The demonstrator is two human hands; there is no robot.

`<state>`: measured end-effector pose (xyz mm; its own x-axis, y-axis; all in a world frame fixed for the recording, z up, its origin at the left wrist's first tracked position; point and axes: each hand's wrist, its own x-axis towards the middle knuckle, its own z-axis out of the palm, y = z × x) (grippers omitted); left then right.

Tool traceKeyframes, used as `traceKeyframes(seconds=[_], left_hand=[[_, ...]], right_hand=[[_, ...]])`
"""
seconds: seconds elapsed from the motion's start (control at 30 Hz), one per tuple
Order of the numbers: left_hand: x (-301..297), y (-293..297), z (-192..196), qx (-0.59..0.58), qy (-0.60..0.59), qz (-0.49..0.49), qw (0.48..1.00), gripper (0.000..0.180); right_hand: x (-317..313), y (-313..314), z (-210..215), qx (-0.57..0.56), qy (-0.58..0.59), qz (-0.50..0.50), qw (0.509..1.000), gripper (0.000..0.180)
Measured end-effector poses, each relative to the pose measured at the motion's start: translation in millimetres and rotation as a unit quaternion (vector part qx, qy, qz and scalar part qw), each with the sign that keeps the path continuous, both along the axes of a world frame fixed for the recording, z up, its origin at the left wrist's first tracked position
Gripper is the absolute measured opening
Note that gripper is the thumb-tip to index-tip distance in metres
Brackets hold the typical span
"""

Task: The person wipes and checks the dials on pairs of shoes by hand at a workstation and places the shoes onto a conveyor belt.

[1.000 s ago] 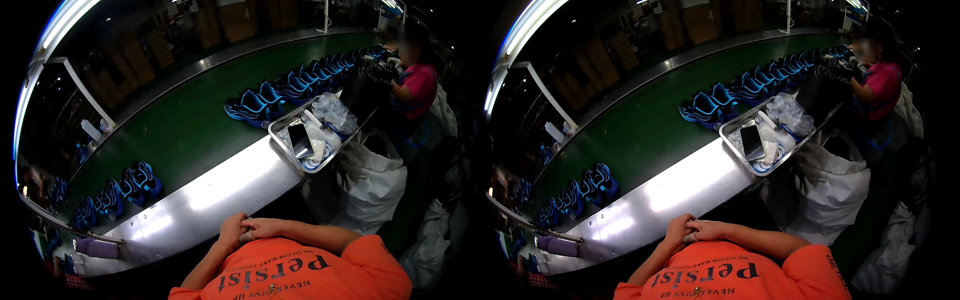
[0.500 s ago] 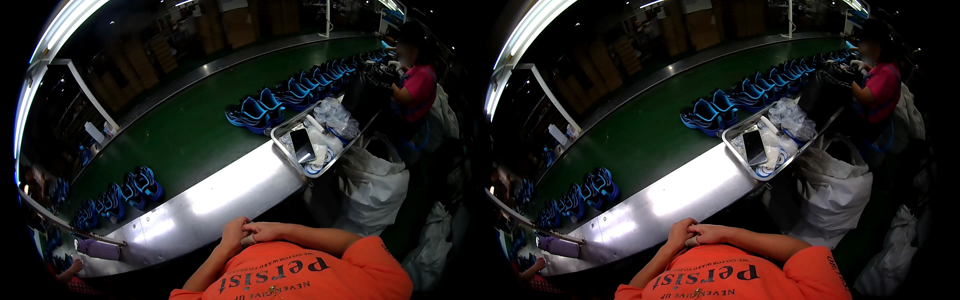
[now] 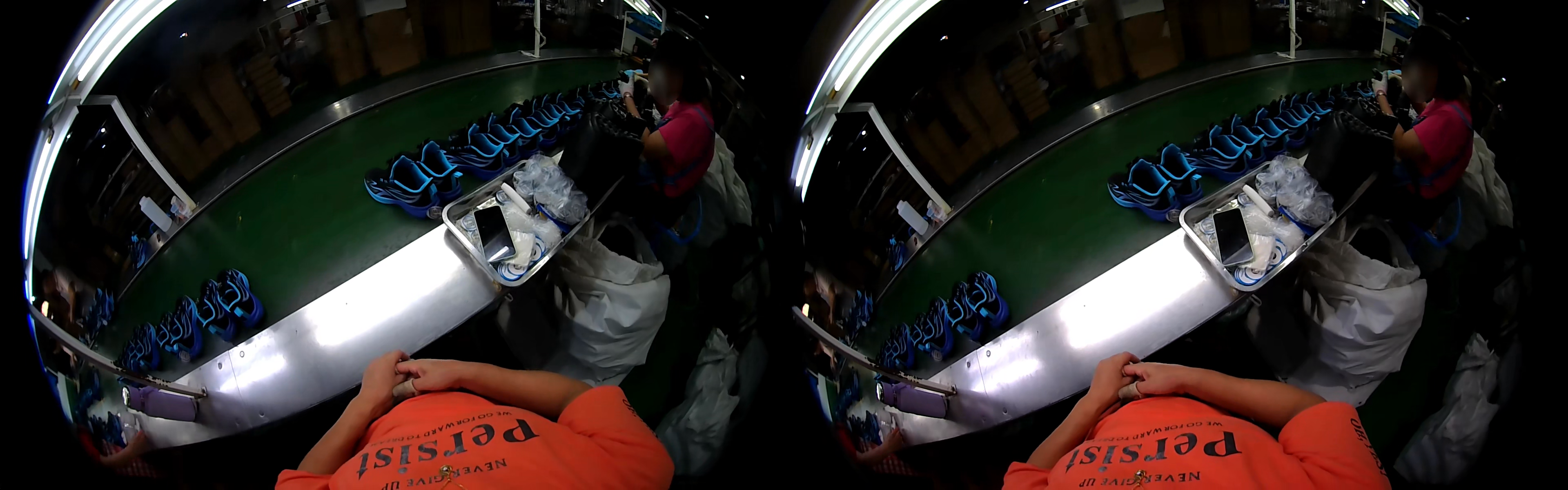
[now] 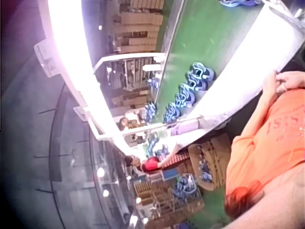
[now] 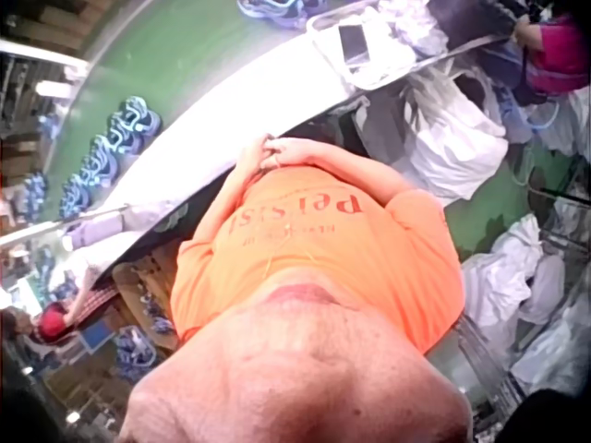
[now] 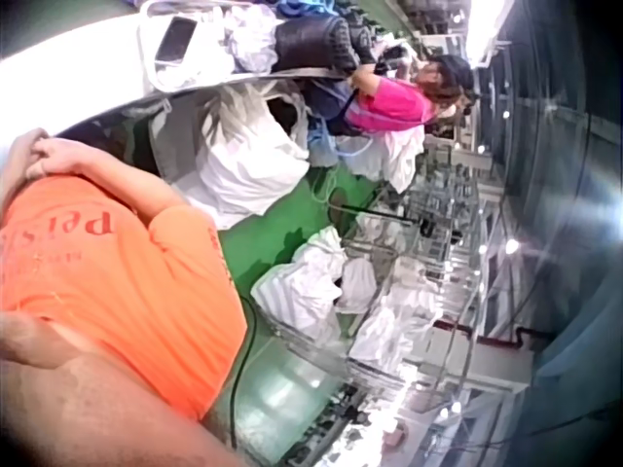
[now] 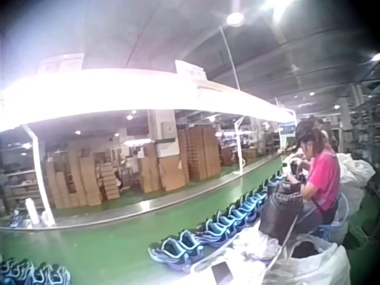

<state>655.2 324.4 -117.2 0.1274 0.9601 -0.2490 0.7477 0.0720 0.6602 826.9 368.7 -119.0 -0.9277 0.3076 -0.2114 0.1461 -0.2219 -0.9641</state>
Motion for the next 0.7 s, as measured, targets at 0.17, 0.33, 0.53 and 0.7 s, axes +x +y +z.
traceKeyframes(seconds=[0.17,0.33,0.53,0.7], left_hand=[[2,-6,-4,0.023,0.005,0.010,1.000,0.028],[4,-11,-13,0.043,0.014,-0.022,0.999,0.027],[5,-39,-32,0.079,0.014,-0.035,0.996,0.028],[5,-54,-39,0.098,0.013,-0.029,0.995,0.029]], right_hand=[[-2,-4,-10,0.011,-0.012,0.010,1.000,0.037],[6,-15,-14,0.016,-0.014,0.015,1.000,0.044],[11,-42,-24,0.014,-0.018,0.021,1.000,0.038],[11,-60,-27,0.073,-0.014,-0.003,0.997,0.039]])
